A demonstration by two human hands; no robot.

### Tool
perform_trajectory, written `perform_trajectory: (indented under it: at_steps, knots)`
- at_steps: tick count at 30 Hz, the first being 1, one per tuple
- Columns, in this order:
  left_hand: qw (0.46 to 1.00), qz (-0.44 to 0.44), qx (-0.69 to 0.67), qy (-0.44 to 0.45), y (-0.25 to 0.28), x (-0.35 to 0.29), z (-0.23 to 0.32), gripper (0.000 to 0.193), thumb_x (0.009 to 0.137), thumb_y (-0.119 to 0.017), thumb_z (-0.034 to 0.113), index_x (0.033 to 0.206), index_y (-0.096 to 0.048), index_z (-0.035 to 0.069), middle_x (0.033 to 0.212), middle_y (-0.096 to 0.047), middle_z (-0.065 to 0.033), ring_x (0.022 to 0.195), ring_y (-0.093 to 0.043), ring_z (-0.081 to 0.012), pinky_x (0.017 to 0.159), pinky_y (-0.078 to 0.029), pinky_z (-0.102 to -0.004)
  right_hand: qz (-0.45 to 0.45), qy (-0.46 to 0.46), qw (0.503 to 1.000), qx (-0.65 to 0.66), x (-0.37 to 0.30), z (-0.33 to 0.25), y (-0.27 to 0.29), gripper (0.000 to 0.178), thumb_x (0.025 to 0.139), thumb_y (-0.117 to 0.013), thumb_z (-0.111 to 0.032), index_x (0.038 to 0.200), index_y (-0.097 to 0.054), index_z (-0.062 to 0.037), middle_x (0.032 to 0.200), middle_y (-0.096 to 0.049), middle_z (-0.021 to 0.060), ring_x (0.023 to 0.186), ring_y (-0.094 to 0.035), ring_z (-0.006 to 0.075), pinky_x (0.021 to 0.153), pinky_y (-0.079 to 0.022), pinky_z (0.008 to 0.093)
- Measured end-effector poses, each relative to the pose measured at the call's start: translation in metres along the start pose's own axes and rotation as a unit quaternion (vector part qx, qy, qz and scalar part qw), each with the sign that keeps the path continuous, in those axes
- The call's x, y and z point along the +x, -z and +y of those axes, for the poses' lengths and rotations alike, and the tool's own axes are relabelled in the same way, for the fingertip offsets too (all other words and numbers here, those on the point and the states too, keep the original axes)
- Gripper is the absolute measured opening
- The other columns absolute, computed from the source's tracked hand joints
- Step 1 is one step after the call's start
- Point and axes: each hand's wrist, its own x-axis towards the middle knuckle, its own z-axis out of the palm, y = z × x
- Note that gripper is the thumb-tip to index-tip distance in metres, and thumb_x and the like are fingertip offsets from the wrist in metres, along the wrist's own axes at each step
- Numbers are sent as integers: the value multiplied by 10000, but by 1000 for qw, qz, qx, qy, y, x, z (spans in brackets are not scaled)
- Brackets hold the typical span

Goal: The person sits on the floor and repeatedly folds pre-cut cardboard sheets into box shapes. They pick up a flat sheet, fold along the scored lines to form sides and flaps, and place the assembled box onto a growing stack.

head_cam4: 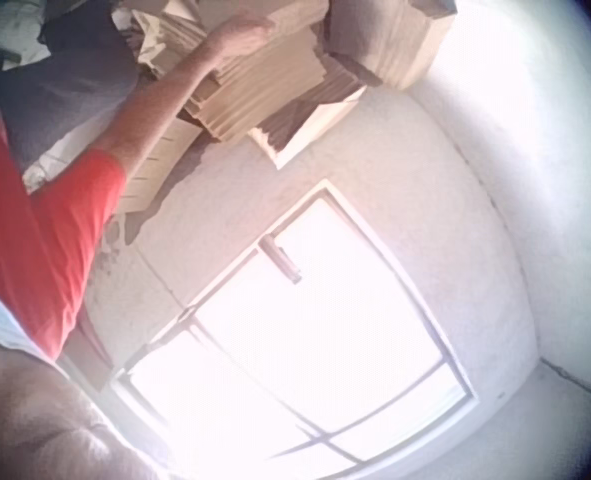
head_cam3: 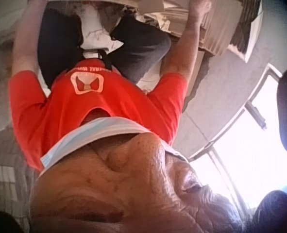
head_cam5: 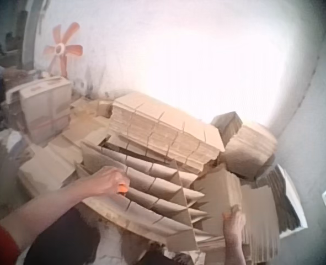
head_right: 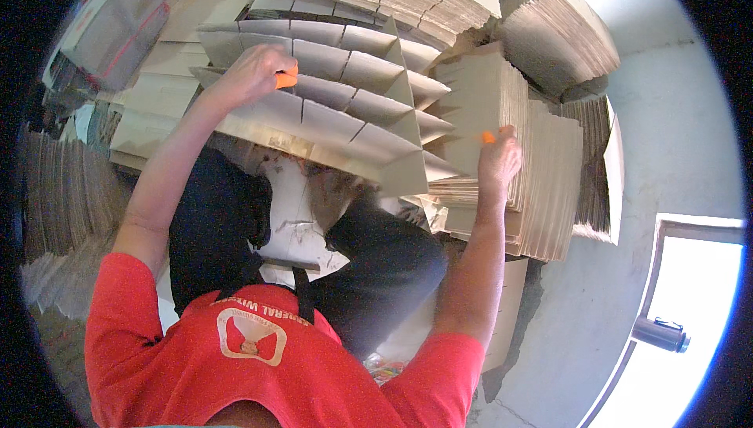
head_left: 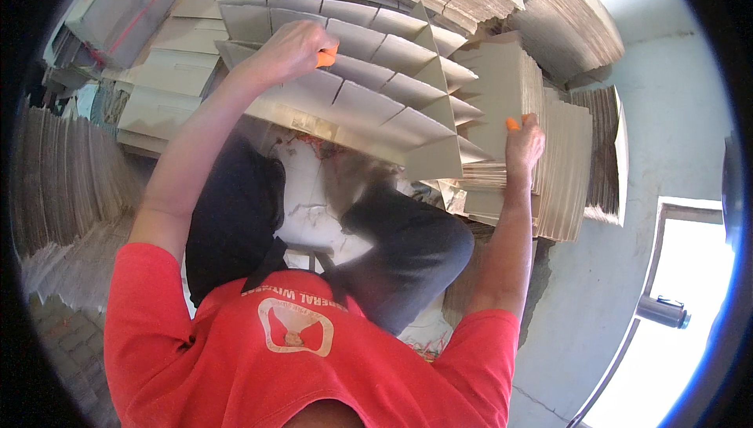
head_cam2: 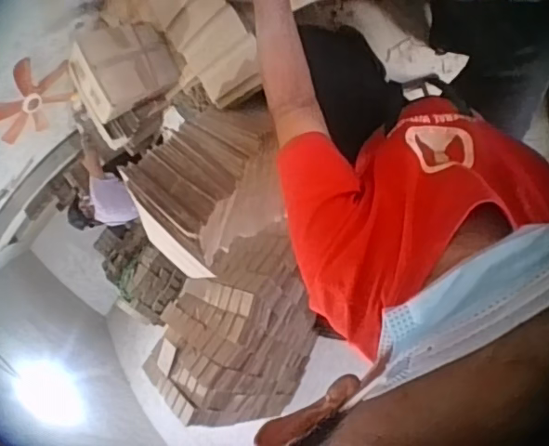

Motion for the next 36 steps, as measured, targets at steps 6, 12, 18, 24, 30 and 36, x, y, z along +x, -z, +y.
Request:
perform_trajectory:
  at_steps: [6, 12, 18, 24, 30, 36]
  knots:
    - [972, 199, -6, -123, 11, -7, 37, 336, 771, -763, 230, 1039, -685, 43, 940, -684, -100, 895, -613, -277, 753, -516, -409, 175, -100, 978, 58, -4, 11, 22, 301, 850, -743, -221, 1045, -608, -35, 875, -696, 216, 826, -704, 329, 690, -557, 434]
    - [991, 68, -100, -51, -12, -27, 49, 199, 808, -718, 227, 879, -677, 46, 835, -667, -107, 814, -624, -319, 742, -509, -424, 271, 61, 928, 248, -25, -27, 160, 527, 861, -724, -44, 1362, -562, -68, 731, -594, -56, 621, -496, 13, 579, -458, 171]
    - [989, 61, -131, -42, -13, -34, 61, 110, 783, -708, 105, 827, -666, 13, 801, -640, -145, 772, -632, -329, 665, -497, -442, 61, 151, 912, 378, -40, -58, 188, 581, 798, -749, 13, 1349, -580, -62, 700, -462, -97, 619, -364, 11, 632, -355, 144]
    - [990, 63, -123, -31, -19, -30, 63, 102, 764, -702, 93, 802, -641, 20, 774, -607, -158, 754, -623, -359, 640, -482, -452, 9, 181, 928, 327, -42, -71, 161, 656, 764, -779, -6, 1374, -558, -104, 705, -311, -110, 630, -303, 36, 628, -283, 154]
    - [991, 50, -124, -23, -20, -34, 60, 105, 761, -702, 101, 801, -641, 25, 752, -600, -148, 741, -620, -358, 641, -483, -449, -28, 137, 931, 336, -40, -88, 157, 663, 781, -760, 10, 1394, -538, -103, 682, -296, -110, 619, -308, 36, 633, -302, 150]
    - [989, 32, -143, -33, -19, -31, 58, 130, 776, -716, 136, 822, -660, 28, 755, -623, -144, 741, -626, -343, 653, -485, -449, -46, 213, 936, 275, -42, -98, 135, 653, 808, -737, 15, 1414, -513, -83, 709, -304, -108, 633, -314, 32, 628, -305, 147]
